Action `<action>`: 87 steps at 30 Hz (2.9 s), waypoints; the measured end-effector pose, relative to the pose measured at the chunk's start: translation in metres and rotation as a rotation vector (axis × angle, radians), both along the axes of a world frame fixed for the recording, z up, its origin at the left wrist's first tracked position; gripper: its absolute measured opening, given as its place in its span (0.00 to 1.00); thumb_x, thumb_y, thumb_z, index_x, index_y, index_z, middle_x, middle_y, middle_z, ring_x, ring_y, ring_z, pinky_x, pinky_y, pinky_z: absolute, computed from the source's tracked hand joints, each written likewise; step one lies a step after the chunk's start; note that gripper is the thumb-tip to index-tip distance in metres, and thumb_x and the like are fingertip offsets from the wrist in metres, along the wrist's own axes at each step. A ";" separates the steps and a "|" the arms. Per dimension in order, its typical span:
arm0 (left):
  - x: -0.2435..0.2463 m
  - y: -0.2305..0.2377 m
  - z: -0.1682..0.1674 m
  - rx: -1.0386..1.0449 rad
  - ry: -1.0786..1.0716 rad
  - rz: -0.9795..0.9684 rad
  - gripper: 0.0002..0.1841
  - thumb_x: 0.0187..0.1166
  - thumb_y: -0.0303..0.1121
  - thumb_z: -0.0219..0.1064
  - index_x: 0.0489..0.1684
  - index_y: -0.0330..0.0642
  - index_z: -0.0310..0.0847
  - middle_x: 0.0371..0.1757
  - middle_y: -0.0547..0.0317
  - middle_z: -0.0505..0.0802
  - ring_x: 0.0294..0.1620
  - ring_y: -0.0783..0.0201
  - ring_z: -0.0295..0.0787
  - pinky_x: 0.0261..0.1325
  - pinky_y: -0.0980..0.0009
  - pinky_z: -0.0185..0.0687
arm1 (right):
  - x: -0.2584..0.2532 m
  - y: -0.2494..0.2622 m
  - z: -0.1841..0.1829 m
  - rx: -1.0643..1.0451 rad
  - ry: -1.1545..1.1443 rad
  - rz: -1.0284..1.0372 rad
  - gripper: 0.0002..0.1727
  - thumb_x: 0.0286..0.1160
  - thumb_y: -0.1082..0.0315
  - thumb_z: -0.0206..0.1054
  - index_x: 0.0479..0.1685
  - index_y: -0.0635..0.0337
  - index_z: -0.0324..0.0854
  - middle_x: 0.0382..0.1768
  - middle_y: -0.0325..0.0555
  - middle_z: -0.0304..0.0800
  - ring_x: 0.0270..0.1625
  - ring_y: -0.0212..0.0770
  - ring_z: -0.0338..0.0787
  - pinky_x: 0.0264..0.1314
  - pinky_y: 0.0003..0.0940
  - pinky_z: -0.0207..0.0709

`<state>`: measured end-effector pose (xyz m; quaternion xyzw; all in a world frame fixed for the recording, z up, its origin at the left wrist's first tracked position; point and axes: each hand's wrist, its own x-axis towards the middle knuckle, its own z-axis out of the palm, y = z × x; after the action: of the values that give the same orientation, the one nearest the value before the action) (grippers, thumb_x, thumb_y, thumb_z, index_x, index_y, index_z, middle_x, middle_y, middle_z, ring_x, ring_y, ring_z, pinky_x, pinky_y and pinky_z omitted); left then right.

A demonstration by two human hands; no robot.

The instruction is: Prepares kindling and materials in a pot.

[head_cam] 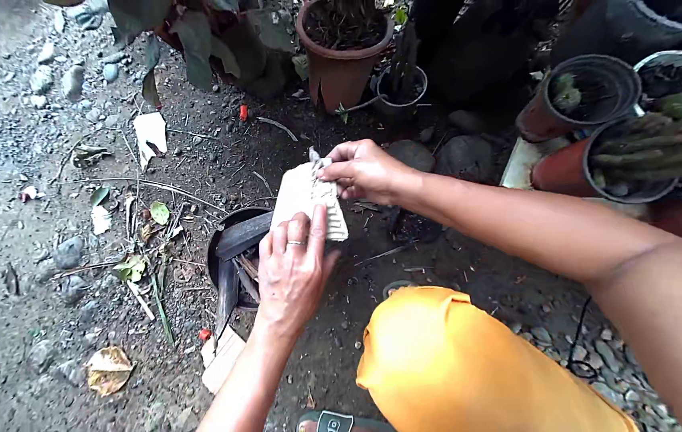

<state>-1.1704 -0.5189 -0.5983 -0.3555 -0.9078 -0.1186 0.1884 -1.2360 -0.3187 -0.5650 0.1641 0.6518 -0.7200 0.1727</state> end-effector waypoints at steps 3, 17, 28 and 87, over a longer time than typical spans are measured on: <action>0.003 -0.035 0.013 -0.010 0.052 0.106 0.17 0.78 0.26 0.67 0.64 0.39 0.88 0.47 0.38 0.91 0.45 0.39 0.89 0.42 0.47 0.82 | -0.003 -0.005 -0.014 -0.190 -0.014 0.264 0.08 0.89 0.66 0.60 0.52 0.62 0.78 0.32 0.39 0.88 0.25 0.27 0.85 0.29 0.21 0.81; 0.011 -0.167 0.070 0.265 -0.070 0.740 0.13 0.85 0.35 0.64 0.54 0.37 0.88 0.48 0.41 0.87 0.38 0.52 0.86 0.41 0.56 0.82 | 0.011 0.052 -0.215 1.371 -0.017 0.830 0.31 0.70 0.75 0.74 0.75 0.73 0.73 0.73 0.77 0.74 0.77 0.76 0.74 0.74 0.72 0.69; 0.008 -0.222 0.062 0.617 -0.009 0.970 0.14 0.78 0.28 0.68 0.53 0.26 0.90 0.47 0.36 0.92 0.44 0.47 0.91 0.53 0.51 0.85 | -0.007 0.075 -0.189 1.207 -0.006 0.723 0.28 0.77 0.68 0.72 0.74 0.72 0.74 0.70 0.74 0.80 0.76 0.71 0.79 0.78 0.67 0.70; 0.006 -0.262 -0.001 1.534 -0.604 0.830 0.07 0.88 0.25 0.55 0.48 0.40 0.80 0.32 0.69 0.94 0.34 0.75 0.94 0.41 0.75 0.93 | -0.095 -0.060 -0.068 0.820 0.552 0.353 0.17 0.86 0.65 0.61 0.62 0.69 0.84 0.54 0.62 0.91 0.57 0.56 0.92 0.66 0.57 0.82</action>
<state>-1.1648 -0.7804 -0.5989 0.2667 -0.6460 -0.6983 0.1548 -1.3311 -0.3790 -0.6329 -0.0899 0.9191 -0.3821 0.0348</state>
